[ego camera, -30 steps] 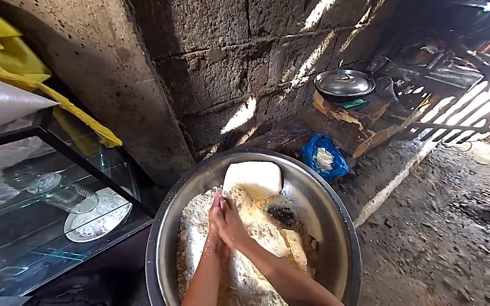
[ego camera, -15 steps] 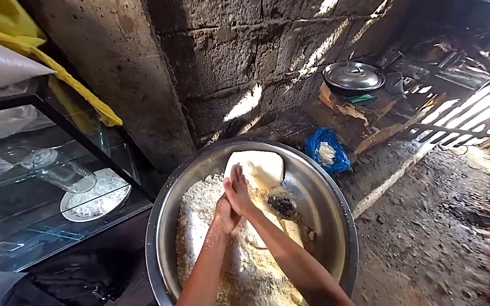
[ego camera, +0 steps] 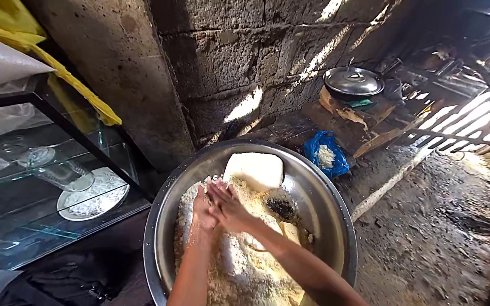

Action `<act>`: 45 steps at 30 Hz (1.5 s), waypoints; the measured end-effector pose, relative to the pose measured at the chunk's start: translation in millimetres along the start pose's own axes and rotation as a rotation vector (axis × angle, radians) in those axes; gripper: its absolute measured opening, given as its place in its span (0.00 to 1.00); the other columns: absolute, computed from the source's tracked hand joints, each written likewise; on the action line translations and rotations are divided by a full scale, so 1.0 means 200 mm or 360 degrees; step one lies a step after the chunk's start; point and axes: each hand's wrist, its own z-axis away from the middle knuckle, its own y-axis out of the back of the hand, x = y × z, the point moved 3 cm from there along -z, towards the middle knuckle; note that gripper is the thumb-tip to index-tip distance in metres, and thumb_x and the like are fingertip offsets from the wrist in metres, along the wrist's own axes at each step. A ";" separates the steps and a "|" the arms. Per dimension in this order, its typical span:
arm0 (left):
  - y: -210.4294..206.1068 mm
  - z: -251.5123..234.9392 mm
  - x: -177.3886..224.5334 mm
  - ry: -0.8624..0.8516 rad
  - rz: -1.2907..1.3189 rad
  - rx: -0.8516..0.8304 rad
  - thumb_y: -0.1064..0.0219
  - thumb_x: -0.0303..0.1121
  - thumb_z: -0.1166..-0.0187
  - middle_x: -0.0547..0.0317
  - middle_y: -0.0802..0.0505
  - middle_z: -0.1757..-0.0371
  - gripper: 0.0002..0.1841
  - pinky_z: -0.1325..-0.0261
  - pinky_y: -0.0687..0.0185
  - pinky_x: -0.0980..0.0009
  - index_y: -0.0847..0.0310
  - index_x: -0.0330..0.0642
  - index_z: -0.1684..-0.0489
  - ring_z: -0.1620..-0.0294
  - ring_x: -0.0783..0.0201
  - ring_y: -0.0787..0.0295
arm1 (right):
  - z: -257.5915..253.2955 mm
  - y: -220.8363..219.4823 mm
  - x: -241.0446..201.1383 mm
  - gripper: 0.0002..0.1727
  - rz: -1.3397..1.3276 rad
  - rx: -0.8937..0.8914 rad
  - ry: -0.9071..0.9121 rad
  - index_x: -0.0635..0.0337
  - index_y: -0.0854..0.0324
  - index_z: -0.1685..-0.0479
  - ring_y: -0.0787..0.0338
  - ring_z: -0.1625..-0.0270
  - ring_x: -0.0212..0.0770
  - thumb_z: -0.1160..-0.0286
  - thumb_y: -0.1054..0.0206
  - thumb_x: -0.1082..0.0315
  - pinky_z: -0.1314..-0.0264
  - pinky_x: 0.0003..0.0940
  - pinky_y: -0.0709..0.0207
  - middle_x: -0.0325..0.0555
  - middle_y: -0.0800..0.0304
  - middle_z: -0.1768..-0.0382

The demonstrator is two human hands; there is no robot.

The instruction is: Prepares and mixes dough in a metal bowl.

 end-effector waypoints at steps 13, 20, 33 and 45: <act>0.28 -0.30 -0.05 -0.0191 -0.0448 0.0495 0.47 0.42 0.09 0.50 0.14 0.52 0.18 0.49 0.17 0.59 0.24 0.37 0.38 0.54 0.60 0.16 | -0.26 -0.18 0.34 0.15 -0.1019 0.0174 -0.0483 0.62 0.12 0.43 0.13 0.38 0.43 0.17 0.37 0.64 0.32 0.46 0.22 0.53 0.10 0.43; 0.20 -0.20 -0.01 -0.0435 -0.0331 -0.0079 0.67 0.36 0.03 0.44 0.23 0.20 0.26 0.19 0.31 0.66 0.44 0.31 0.13 0.23 0.62 0.24 | -0.14 -0.21 0.01 0.41 -0.0597 0.0399 -0.0249 0.72 0.55 0.07 0.62 0.03 0.62 0.07 0.62 0.47 0.01 0.53 0.71 0.68 0.59 0.06; 0.07 -0.19 -0.22 -0.0162 -0.0095 -0.0093 0.61 0.45 0.05 0.58 0.08 0.52 0.23 0.52 0.15 0.70 0.21 0.43 0.36 0.53 0.69 0.11 | -0.18 -0.04 0.28 0.47 -0.0293 0.0507 -0.0329 0.71 0.61 0.06 0.62 0.03 0.60 0.10 0.64 0.39 0.02 0.57 0.70 0.68 0.62 0.06; 0.16 -0.21 -0.02 -0.0218 -0.0323 0.0121 0.51 0.35 0.06 0.57 0.16 0.66 0.15 0.69 0.22 0.76 0.22 0.33 0.42 0.73 0.70 0.21 | -0.27 0.08 0.19 0.15 -0.0655 0.0724 -0.0316 0.69 0.16 0.41 0.09 0.42 0.49 0.14 0.44 0.71 0.34 0.49 0.19 0.59 0.08 0.48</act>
